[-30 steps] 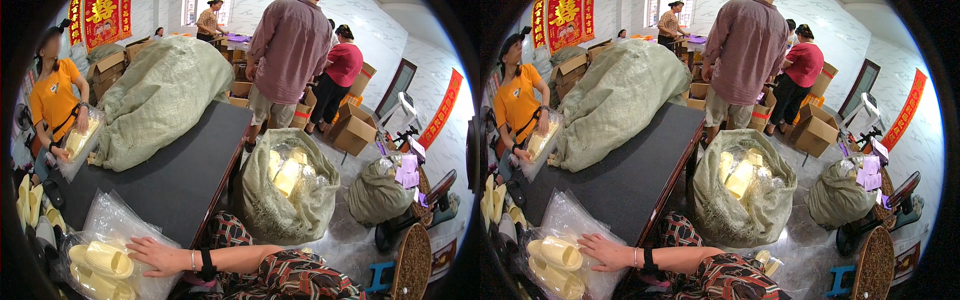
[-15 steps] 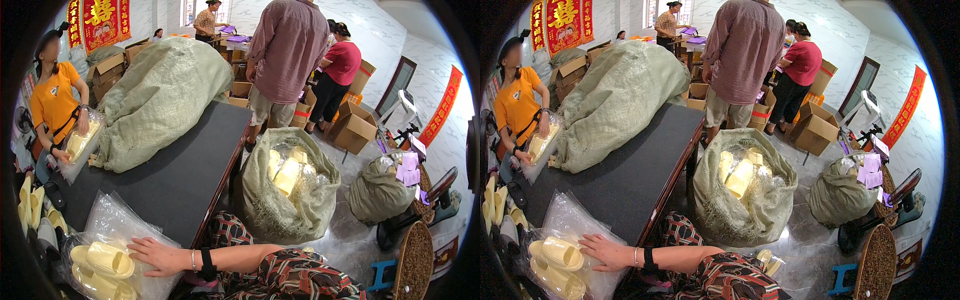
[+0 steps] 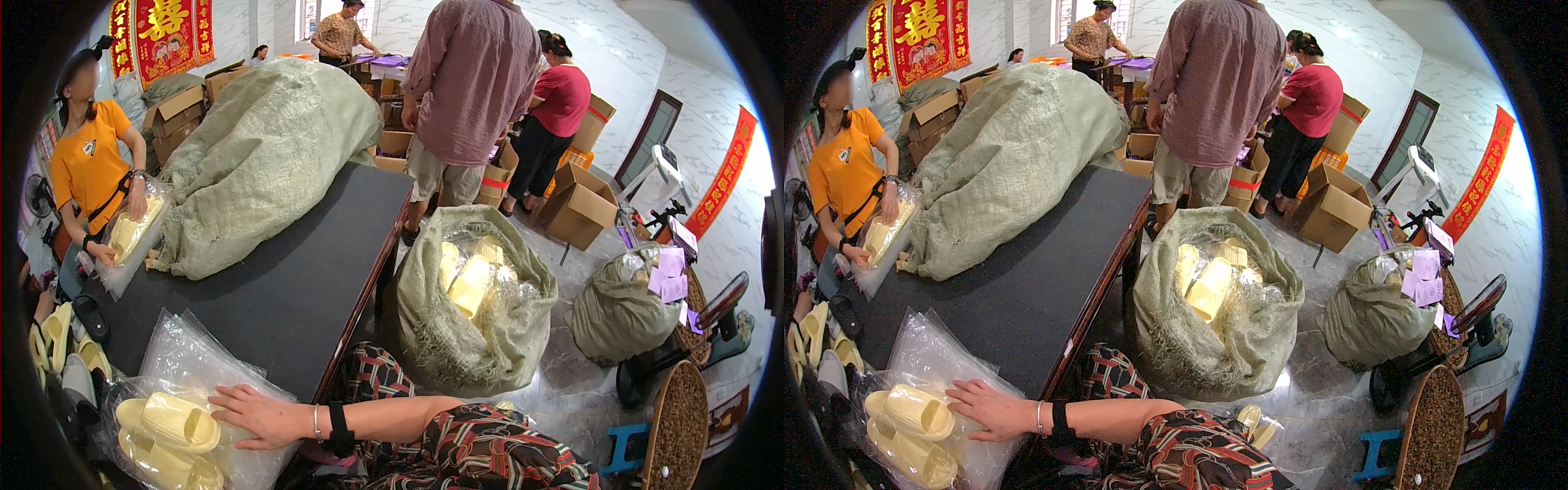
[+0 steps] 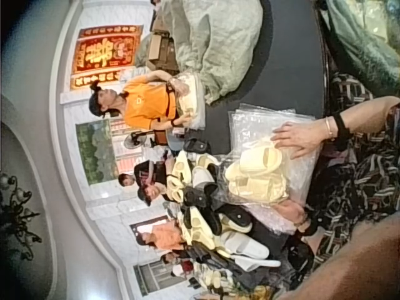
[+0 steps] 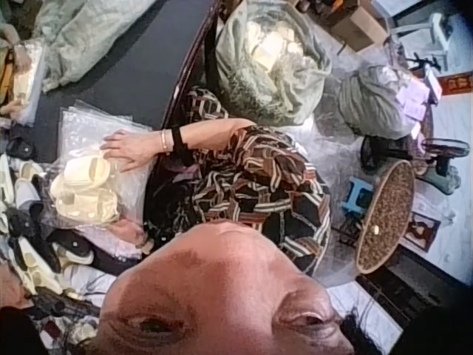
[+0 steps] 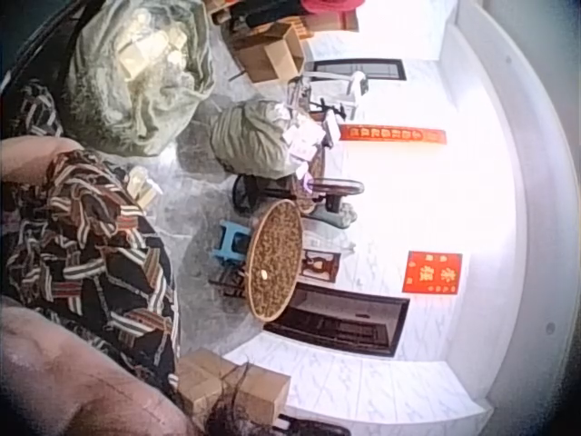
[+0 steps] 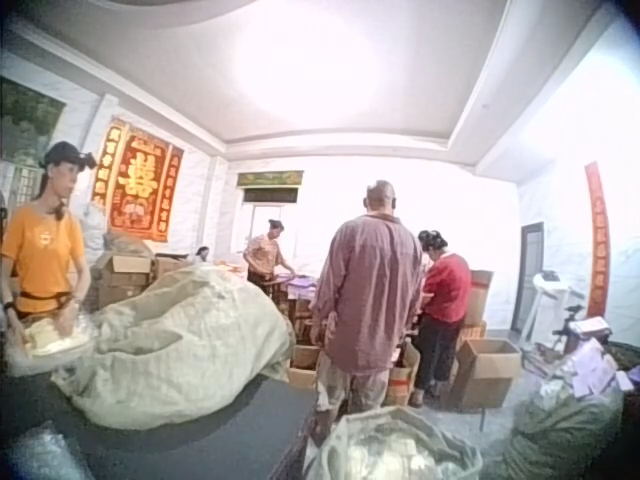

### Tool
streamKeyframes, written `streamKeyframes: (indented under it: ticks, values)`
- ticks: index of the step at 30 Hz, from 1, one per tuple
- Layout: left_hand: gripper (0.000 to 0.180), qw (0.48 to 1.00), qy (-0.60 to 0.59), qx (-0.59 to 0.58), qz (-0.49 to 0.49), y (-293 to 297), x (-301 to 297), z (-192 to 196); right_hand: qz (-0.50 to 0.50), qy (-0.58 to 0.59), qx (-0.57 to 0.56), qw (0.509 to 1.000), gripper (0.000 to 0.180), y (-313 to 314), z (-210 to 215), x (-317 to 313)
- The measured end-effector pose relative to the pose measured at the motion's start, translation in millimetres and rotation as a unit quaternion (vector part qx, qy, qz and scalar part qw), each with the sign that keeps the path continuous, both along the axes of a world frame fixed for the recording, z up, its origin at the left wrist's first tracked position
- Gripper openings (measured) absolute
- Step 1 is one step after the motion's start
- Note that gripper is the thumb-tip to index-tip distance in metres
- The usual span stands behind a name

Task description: The recorder is shown packing various pairs of slide sandals into plastic bags in a factory or workshop setting.

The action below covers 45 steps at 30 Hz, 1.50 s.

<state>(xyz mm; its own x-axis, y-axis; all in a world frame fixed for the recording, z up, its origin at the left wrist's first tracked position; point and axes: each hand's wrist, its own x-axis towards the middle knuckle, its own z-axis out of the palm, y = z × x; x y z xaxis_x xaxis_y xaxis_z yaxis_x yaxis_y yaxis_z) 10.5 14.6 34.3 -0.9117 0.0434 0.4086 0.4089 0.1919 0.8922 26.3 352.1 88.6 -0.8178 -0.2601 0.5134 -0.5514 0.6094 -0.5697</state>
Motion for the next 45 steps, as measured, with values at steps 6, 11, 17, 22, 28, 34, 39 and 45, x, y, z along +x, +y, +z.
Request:
streamKeyframes:
  ticks: [6, 11, 17, 22, 28, 34, 39, 45]
  values:
    - [0.046, 0.996, -0.002, 0.084, 0.004, 0.2, -0.9, -9.6, 0.003, -0.002, -0.003, 1.000, 0.064, -0.9, 1.8, -0.5]
    - [0.048, 0.999, 0.007, -0.027, 0.031, -14.1, -5.6, -18.9, 0.000, 0.003, -0.002, 1.000, 0.063, -0.6, 0.8, -0.3]
    - [0.045, 1.000, 0.012, 0.007, 0.023, -2.2, 1.7, -6.7, -0.001, 0.001, -0.002, 1.000, 0.064, 0.4, 0.5, -0.2]
    - [0.045, 0.999, 0.001, 0.010, 0.035, -6.6, 0.3, -8.0, -0.002, 0.007, 0.001, 1.000, 0.064, -2.4, 1.5, -1.0]
    - [0.054, 0.997, -0.029, 0.063, -0.030, -12.0, -4.3, -16.9, 0.001, -0.003, -0.004, 1.000, 0.064, 0.0, -0.6, 0.7]
    - [0.066, 0.970, -0.005, 0.143, -0.196, -22.6, -12.3, -31.5, 0.003, 0.000, -0.001, 1.000, 0.064, -1.4, 2.1, 0.5]
    - [0.062, 0.980, -0.034, 0.119, -0.159, -20.7, -9.7, -22.6, 0.002, 0.003, -0.004, 1.000, 0.065, -1.9, 0.7, -0.5]
    - [0.061, 0.991, -0.010, 0.064, -0.113, -15.6, -7.7, -21.5, -0.003, 0.006, 0.000, 1.000, 0.065, -0.3, -1.0, 0.2]
